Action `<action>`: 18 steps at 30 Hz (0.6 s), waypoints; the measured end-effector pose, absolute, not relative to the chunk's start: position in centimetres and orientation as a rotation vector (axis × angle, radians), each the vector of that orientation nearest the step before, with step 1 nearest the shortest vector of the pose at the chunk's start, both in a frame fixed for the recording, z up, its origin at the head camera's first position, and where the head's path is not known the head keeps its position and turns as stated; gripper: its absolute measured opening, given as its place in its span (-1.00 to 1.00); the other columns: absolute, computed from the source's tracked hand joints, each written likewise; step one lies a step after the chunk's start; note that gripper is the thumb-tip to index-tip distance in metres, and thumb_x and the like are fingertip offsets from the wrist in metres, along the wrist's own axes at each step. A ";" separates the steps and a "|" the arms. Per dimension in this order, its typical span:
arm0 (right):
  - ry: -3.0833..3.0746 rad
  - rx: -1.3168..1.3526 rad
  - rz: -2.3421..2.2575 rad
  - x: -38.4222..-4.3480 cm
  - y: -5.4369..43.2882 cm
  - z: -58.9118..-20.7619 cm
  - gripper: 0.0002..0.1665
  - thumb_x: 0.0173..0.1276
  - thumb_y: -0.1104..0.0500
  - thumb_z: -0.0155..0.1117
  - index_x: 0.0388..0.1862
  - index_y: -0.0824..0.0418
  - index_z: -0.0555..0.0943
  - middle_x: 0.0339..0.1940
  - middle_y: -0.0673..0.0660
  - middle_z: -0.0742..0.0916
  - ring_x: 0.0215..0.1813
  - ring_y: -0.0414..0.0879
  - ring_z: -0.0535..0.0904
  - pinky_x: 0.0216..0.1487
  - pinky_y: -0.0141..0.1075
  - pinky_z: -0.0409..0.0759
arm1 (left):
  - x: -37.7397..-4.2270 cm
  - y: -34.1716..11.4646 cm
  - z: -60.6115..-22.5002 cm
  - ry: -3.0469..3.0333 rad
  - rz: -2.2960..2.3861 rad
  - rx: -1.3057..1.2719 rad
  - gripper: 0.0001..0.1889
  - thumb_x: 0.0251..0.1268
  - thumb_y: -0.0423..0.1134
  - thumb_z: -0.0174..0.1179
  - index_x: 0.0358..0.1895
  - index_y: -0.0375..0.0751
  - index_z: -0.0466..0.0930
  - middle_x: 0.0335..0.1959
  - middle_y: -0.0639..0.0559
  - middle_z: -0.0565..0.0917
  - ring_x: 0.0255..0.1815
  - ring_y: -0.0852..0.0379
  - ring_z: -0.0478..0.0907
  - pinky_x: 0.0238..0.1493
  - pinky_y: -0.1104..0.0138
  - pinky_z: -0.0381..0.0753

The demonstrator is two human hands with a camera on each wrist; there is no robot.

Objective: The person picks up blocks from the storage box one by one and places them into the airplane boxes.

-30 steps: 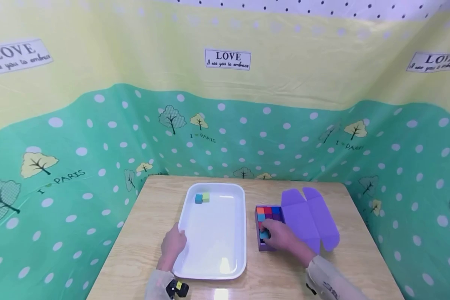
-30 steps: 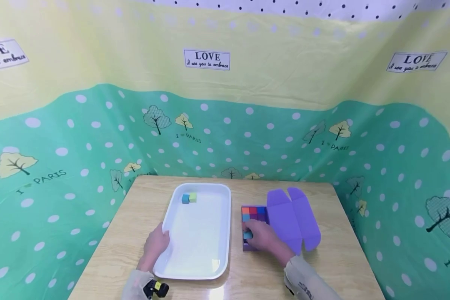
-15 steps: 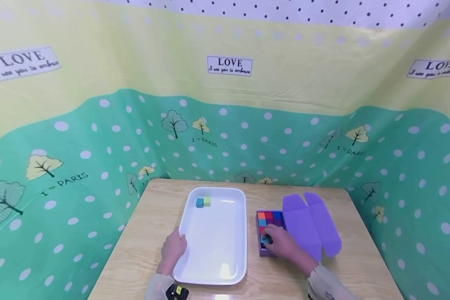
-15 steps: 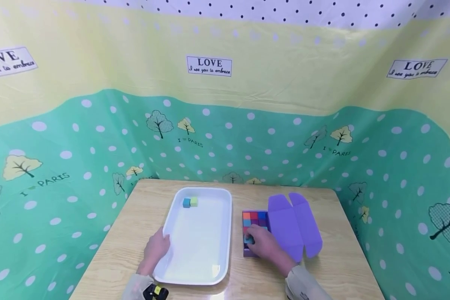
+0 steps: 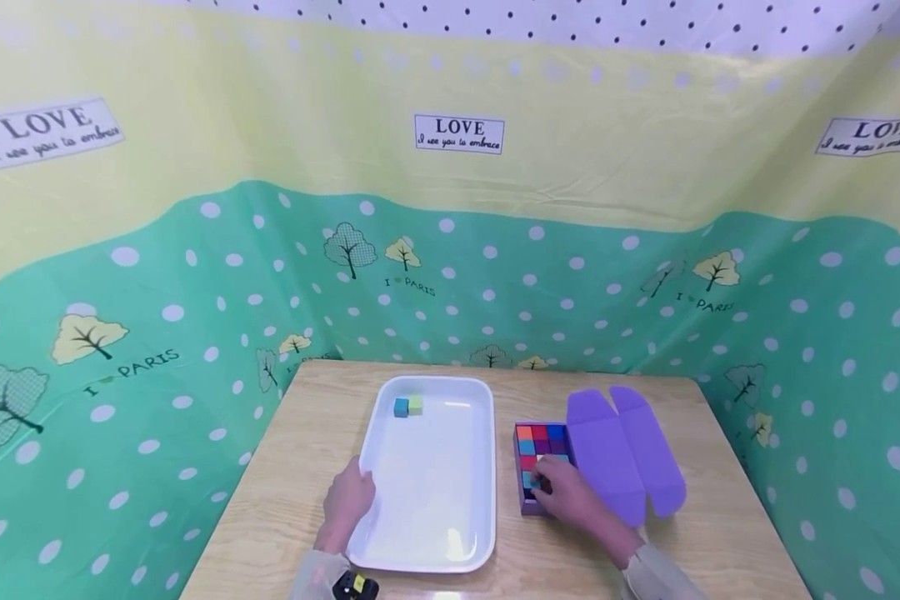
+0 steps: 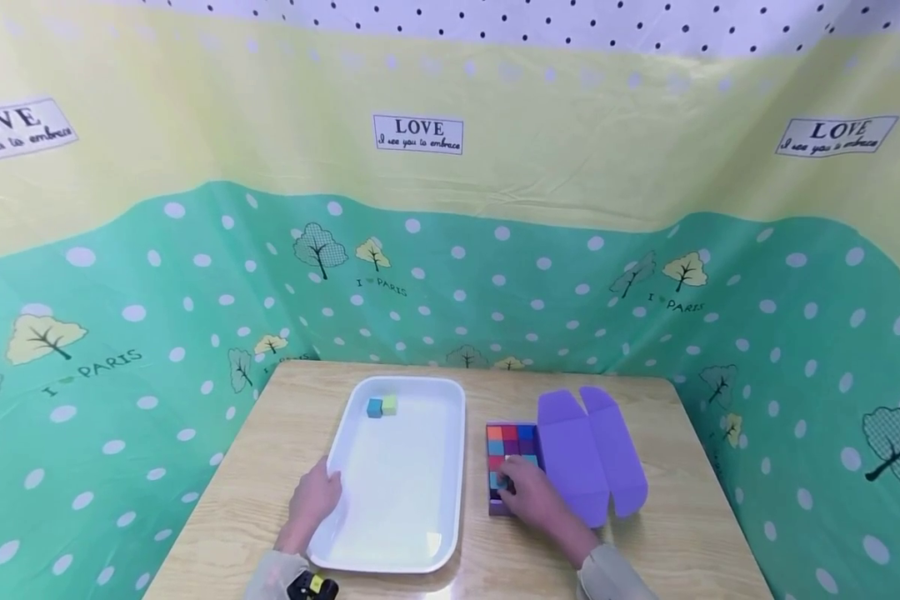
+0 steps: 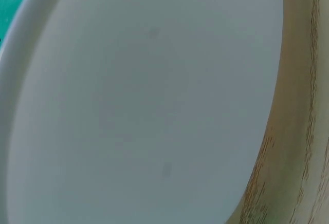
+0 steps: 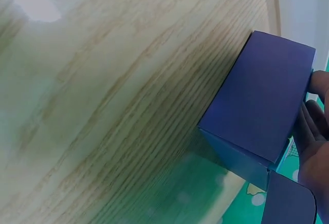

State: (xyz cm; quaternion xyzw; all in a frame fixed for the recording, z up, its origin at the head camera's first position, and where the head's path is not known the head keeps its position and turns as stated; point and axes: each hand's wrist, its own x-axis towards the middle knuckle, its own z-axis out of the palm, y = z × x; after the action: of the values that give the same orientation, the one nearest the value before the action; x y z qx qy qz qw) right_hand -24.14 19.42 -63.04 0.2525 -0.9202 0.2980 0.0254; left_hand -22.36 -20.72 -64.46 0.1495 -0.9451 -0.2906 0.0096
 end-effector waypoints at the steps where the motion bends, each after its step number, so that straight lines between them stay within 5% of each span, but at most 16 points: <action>1: -2.830 0.791 0.927 -24.1 19.4 -63.1 -0.79 0.12 0.22 0.49 -0.36 0.01 0.60 -0.33 -0.14 0.58 -0.30 -0.27 0.45 -0.27 -0.37 0.61 | -22.3 -20.8 -64.5 -2.950 -0.910 0.468 -0.62 0.41 -0.27 -0.02 0.18 -0.42 0.41 -0.09 -0.42 0.62 -0.27 -0.31 0.63 -0.41 -0.06 0.62; 9: -2.753 0.794 0.895 -24.2 18.5 -62.6 -0.78 0.12 0.21 0.48 -0.40 -0.02 0.58 -0.37 -0.20 0.55 -0.34 -0.31 0.45 -0.34 -0.43 0.59 | -22.4 -21.1 -64.4 -2.939 -0.933 0.503 -0.60 0.43 -0.27 -0.03 0.23 -0.43 0.38 0.00 -0.41 0.60 -0.17 -0.29 0.63 -0.28 -0.06 0.66; 18: -2.686 1.009 0.641 -25.9 14.7 -59.6 -0.88 0.15 0.16 0.44 -0.33 0.04 0.66 -0.31 -0.11 0.63 -0.26 -0.23 0.51 -0.29 -0.33 0.62 | -22.6 -20.5 -64.4 -2.935 -0.941 0.478 -0.62 0.40 -0.29 0.01 0.20 -0.42 0.41 -0.09 -0.41 0.63 -0.26 -0.30 0.63 -0.39 -0.07 0.63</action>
State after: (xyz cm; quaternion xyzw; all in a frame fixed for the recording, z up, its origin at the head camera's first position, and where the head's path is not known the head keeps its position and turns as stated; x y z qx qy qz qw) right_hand -25.93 14.65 -59.55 0.3416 -0.9089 0.2170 0.1008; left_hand -22.59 -20.51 -64.38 0.1532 -0.9410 -0.3016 0.0114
